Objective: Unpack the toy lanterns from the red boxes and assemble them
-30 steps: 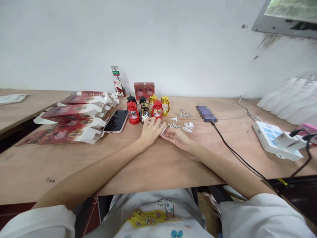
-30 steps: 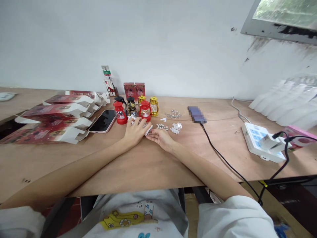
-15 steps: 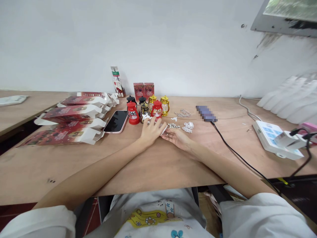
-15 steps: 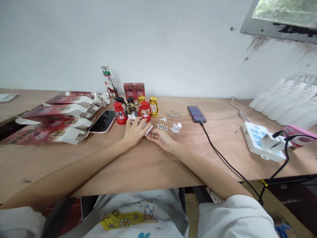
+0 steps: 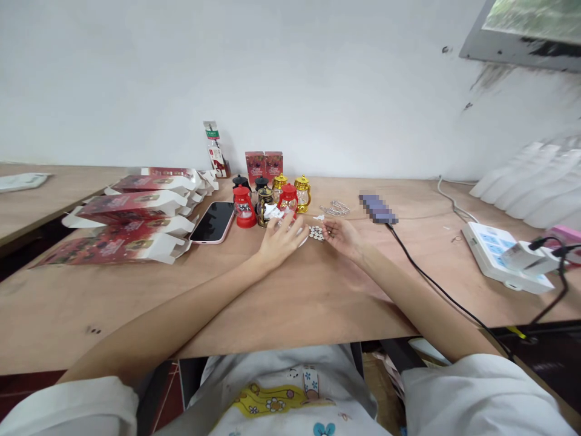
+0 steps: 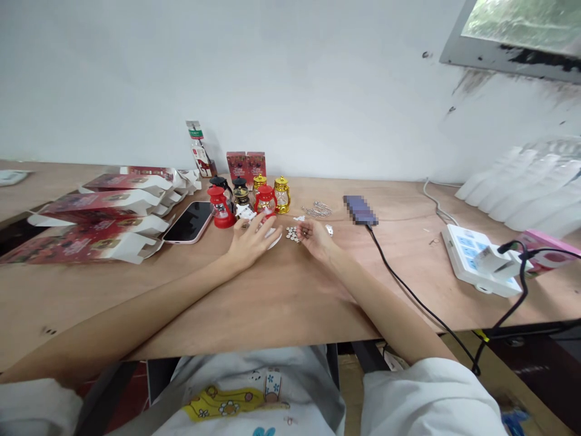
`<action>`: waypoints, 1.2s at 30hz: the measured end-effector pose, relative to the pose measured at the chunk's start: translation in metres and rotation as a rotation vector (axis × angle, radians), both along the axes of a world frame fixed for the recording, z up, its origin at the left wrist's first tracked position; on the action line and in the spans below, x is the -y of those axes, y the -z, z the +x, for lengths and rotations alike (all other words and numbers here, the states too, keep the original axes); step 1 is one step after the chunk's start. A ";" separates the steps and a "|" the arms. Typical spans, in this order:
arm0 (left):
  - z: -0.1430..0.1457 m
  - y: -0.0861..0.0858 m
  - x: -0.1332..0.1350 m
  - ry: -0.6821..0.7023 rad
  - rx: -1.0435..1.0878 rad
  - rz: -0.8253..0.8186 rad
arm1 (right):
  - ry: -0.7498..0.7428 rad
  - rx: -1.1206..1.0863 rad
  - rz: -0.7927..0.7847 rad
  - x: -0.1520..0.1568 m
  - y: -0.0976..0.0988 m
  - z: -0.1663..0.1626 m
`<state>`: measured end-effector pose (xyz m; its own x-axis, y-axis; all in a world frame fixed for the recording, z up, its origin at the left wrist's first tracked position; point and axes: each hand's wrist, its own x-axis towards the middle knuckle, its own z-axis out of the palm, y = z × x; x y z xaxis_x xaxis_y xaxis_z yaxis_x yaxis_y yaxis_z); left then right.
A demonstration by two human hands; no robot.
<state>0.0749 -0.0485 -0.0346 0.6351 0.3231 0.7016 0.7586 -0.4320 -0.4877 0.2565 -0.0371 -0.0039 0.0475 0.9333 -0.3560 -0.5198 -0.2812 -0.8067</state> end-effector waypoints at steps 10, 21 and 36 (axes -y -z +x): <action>0.001 -0.007 0.002 0.197 -0.320 0.050 | 0.120 0.084 0.206 -0.008 0.016 0.001; 0.006 -0.007 0.004 0.192 -0.399 -0.113 | 0.084 0.217 0.417 -0.013 0.032 -0.006; -0.003 0.002 0.000 -0.033 -0.127 -0.320 | -0.053 1.022 0.941 0.015 0.033 -0.014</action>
